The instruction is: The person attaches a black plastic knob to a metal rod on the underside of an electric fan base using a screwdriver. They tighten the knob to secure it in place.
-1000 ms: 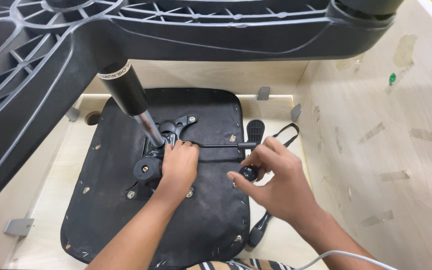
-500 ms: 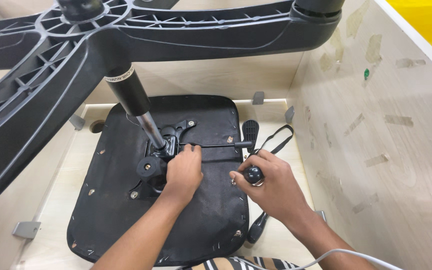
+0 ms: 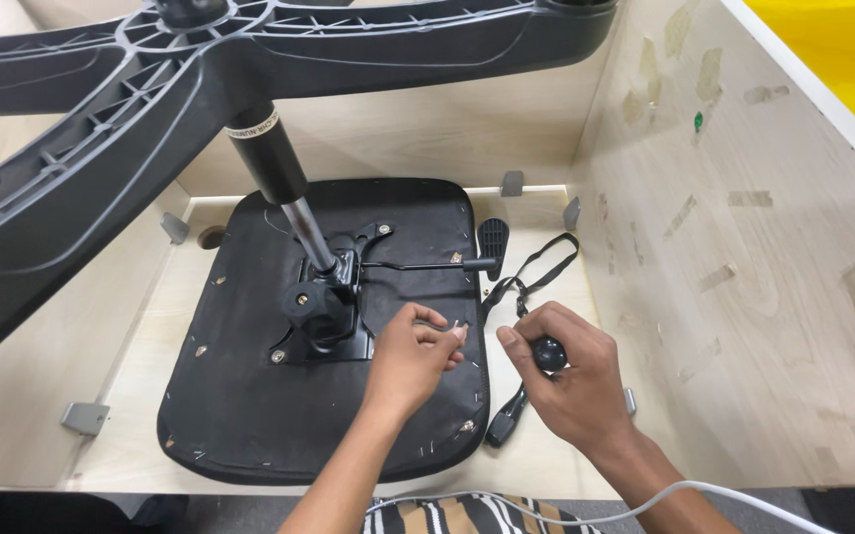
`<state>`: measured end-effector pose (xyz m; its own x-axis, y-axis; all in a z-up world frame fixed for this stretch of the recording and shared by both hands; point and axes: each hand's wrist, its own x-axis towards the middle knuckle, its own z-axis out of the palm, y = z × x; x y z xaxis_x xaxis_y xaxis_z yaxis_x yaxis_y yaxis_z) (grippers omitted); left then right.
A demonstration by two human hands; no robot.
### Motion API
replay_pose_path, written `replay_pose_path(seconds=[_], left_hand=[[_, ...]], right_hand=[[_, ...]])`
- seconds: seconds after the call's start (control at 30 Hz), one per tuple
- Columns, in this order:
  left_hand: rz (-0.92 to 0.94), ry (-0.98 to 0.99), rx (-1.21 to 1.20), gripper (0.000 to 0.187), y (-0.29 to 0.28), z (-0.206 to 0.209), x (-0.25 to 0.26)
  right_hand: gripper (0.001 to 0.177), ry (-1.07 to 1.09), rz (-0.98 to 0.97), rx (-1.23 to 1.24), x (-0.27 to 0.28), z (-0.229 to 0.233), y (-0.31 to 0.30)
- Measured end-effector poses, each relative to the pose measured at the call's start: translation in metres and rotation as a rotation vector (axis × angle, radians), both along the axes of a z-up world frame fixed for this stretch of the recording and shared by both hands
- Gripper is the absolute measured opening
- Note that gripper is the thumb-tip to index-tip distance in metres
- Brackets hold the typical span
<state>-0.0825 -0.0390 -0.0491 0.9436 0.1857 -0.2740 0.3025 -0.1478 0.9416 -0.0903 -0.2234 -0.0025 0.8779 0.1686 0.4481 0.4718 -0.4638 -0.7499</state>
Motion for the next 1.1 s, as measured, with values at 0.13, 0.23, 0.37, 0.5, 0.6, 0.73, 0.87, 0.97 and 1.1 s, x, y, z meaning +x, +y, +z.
replay_pose_path(seconds=[0.13, 0.23, 0.37, 0.5, 0.6, 0.73, 0.87, 0.97, 1.1], left_hand=[[0.022, -0.045, -0.223, 0.026, -0.015, 0.007, -0.023], [-0.087, -0.219, -0.224, 0.026, -0.022, 0.010, -0.037], [-0.091, -0.299, -0.248, 0.021, -0.032, 0.020, -0.054], [-0.065, -0.251, -0.197, 0.020, -0.038, 0.036, -0.072], [-0.064, -0.251, -0.229, 0.020, -0.042, 0.046, -0.084], [-0.085, -0.276, -0.183, 0.019, -0.043, 0.053, -0.098], [-0.087, -0.284, -0.158, 0.016, -0.043, 0.054, -0.106], [-0.106, -0.273, -0.209, 0.016, -0.040, 0.052, -0.110], [-0.137, -0.262, -0.251, 0.016, -0.032, 0.047, -0.109]], right_hand=[[0.014, 0.112, -0.016, -0.026, -0.009, 0.002, -0.002], [0.012, -0.033, 0.111, 0.040, -0.020, 0.002, -0.005], [0.018, -0.020, 0.115, 0.056, -0.036, 0.008, -0.005], [0.019, 0.004, 0.101, 0.076, -0.050, 0.015, -0.008], [0.019, -0.011, 0.072, 0.042, -0.062, 0.021, -0.013], [0.020, 0.039, 0.033, 0.029, -0.076, 0.025, -0.016], [0.019, -0.051, 0.057, 0.033, -0.086, 0.027, -0.016], [0.018, -0.070, 0.064, 0.038, -0.088, 0.026, -0.013], [0.017, -0.050, 0.034, 0.033, -0.088, 0.024, -0.011]])
